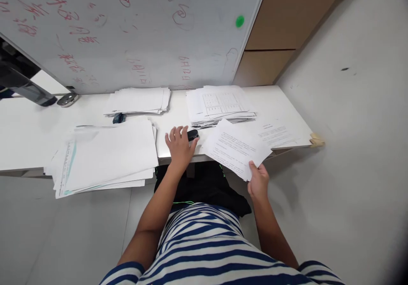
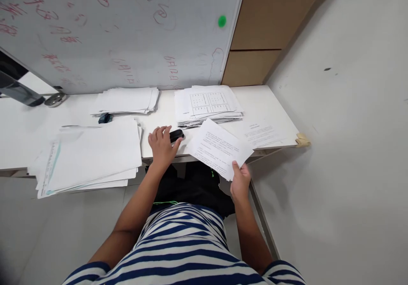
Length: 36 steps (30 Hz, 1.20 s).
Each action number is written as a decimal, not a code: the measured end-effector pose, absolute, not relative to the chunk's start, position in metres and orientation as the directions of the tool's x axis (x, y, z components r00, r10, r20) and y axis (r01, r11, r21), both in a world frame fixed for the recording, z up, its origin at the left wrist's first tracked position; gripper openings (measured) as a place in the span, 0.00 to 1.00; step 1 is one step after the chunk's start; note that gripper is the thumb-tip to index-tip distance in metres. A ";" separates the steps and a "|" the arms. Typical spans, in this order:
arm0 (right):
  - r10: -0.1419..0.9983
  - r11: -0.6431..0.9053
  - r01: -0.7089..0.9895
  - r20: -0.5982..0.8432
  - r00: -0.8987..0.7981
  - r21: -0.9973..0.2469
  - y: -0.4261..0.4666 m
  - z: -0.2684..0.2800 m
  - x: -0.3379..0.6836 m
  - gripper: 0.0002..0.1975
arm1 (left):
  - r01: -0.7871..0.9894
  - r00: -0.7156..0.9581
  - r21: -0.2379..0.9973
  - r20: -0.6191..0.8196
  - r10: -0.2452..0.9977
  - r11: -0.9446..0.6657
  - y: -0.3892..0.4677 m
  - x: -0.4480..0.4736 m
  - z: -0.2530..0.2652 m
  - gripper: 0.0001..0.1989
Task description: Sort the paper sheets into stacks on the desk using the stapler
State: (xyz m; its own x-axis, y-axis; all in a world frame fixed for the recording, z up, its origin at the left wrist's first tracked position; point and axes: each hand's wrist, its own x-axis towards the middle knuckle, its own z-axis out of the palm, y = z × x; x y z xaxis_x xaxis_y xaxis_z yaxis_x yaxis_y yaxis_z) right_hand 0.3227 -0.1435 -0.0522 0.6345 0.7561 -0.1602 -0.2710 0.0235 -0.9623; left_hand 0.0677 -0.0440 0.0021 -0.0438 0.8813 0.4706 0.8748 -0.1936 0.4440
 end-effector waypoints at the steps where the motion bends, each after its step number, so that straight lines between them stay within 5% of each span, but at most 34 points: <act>1: 0.767 0.005 -0.282 -0.177 0.617 -0.959 -0.142 -0.050 0.325 0.17 | 0.899 -0.058 0.412 0.453 0.890 -0.150 -0.038 0.060 -0.003 0.27; 19: 0.874 -0.241 -0.320 -0.349 0.340 -0.916 -0.129 -0.046 0.322 0.20 | 0.834 0.239 0.425 0.298 0.924 -0.352 -0.035 0.032 -0.011 0.16; 25: 0.893 -0.293 -0.245 -0.356 0.276 -0.924 -0.121 -0.039 0.322 0.23 | 0.791 0.231 0.527 0.213 0.949 -0.311 -0.048 0.036 0.021 0.23; 30: 0.902 -0.294 -0.204 -0.341 0.265 -0.934 -0.117 -0.037 0.324 0.25 | 0.827 0.218 0.476 0.221 0.951 -0.300 -0.031 0.058 0.037 0.17; 36: 0.911 -0.275 -0.162 -0.311 0.272 -0.948 -0.113 -0.039 0.326 0.24 | 0.852 0.319 0.415 0.071 0.945 -0.319 0.002 0.096 0.045 0.27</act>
State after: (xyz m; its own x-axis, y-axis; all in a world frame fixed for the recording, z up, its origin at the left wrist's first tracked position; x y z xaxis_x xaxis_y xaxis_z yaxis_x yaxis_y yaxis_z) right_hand 0.3264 -0.1127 -0.0389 0.2722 0.9106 -0.3111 -0.1625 -0.2752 -0.9476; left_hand 0.0964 0.0024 0.0448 0.3192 0.9451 0.0707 0.8520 -0.3188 0.4152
